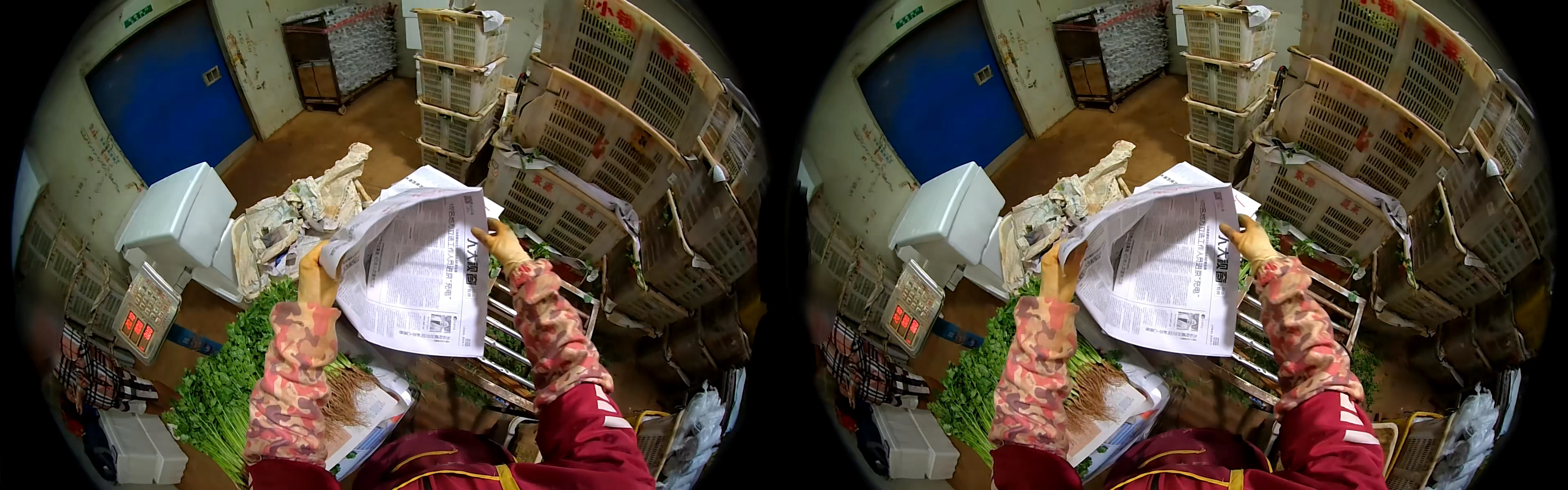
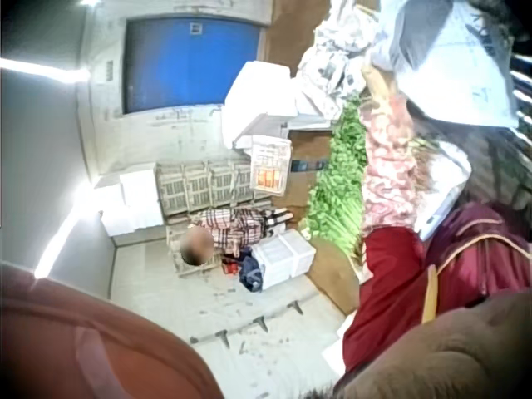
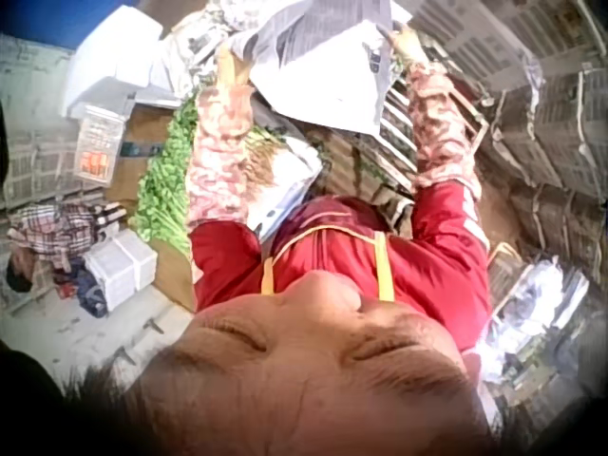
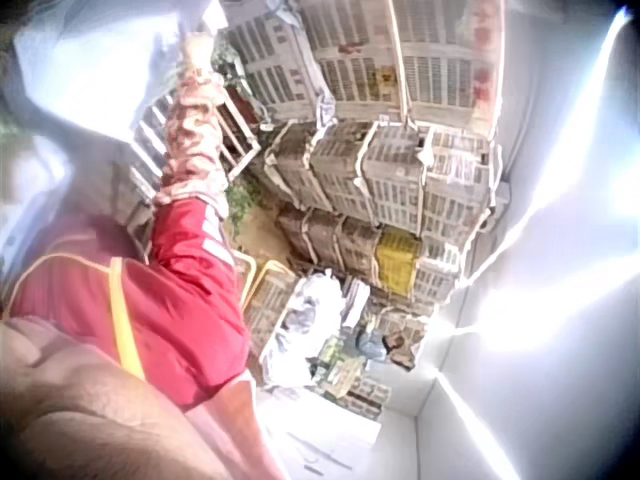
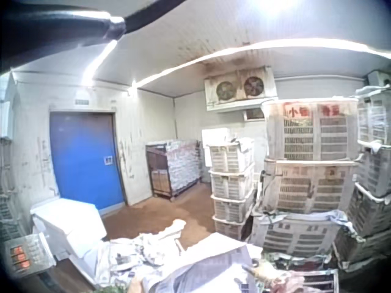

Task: The person sorts and bundles leafy green vegetables, placing them into a basket and arranging them on a table. They also handle newspapers, folding and placing them on the table.

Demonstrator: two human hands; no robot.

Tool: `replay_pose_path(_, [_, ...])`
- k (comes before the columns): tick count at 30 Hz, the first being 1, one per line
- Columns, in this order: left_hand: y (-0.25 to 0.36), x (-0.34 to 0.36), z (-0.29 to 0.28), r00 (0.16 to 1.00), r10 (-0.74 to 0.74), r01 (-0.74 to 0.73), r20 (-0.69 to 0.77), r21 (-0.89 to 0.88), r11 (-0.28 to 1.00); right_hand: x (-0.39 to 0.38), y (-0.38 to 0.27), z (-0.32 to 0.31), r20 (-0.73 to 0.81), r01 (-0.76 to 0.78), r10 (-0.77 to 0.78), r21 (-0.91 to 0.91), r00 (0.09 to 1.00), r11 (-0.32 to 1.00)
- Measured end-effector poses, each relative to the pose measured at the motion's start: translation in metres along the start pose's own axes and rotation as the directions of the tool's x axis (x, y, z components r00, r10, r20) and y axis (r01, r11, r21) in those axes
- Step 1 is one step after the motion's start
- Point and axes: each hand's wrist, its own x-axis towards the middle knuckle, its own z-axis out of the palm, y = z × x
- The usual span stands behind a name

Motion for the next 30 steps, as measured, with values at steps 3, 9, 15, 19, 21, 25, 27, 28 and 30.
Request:
replay_pose_path(3, [0.014,-0.008,-0.007,0.991,0.064,-0.034,-0.121,0.236,0.971,0.02,0.003,0.003,-0.057,-0.05,0.042,-0.151,0.997,0.987])
replay_pose_path(9, [0.023,-0.018,-0.059,0.852,0.29,-0.003,-0.437,0.548,0.836,-0.01,-0.115,-0.02,0.264,0.016,-0.053,0.14,0.963,0.99])
replay_pose_path(15, [0.115,-0.062,0.058,0.804,0.445,-0.583,0.395,0.673,0.456,-0.032,-0.123,0.001,0.157,0.051,-0.109,0.334,0.982,0.941])
replay_pose_path(19, [0.066,-0.047,0.055,0.961,0.007,-0.149,0.277,0.495,0.856,-0.076,-0.178,-0.014,0.516,-0.226,-0.152,0.596,0.843,0.77])
replay_pose_path(21, [0.064,-0.043,0.056,0.944,-0.061,-0.058,0.324,0.347,0.936,-0.083,-0.181,-0.011,0.527,-0.202,-0.163,0.566,0.834,0.799])
replay_pose_path(25, [0.073,-0.038,0.067,0.931,0.061,-0.207,0.361,0.38,0.902,-0.098,-0.19,0.01,0.318,0.06,-0.278,0.554,0.906,0.83])
replay_pose_path(27, [0.082,-0.041,0.064,0.946,-0.159,0.013,0.282,0.46,0.888,-0.099,-0.193,0.012,0.252,0.096,-0.261,0.521,0.932,0.848])
replay_pose_path(28, [0.072,-0.041,0.05,0.948,-0.162,0.084,0.276,0.273,0.958,-0.098,-0.202,0.022,0.235,0.123,-0.257,0.467,0.937,0.876])
replay_pose_path(30, [0.071,-0.037,0.042,0.964,-0.163,0.092,0.208,0.313,0.945,-0.091,-0.198,0.027,0.165,0.159,-0.214,0.295,0.963,0.942])
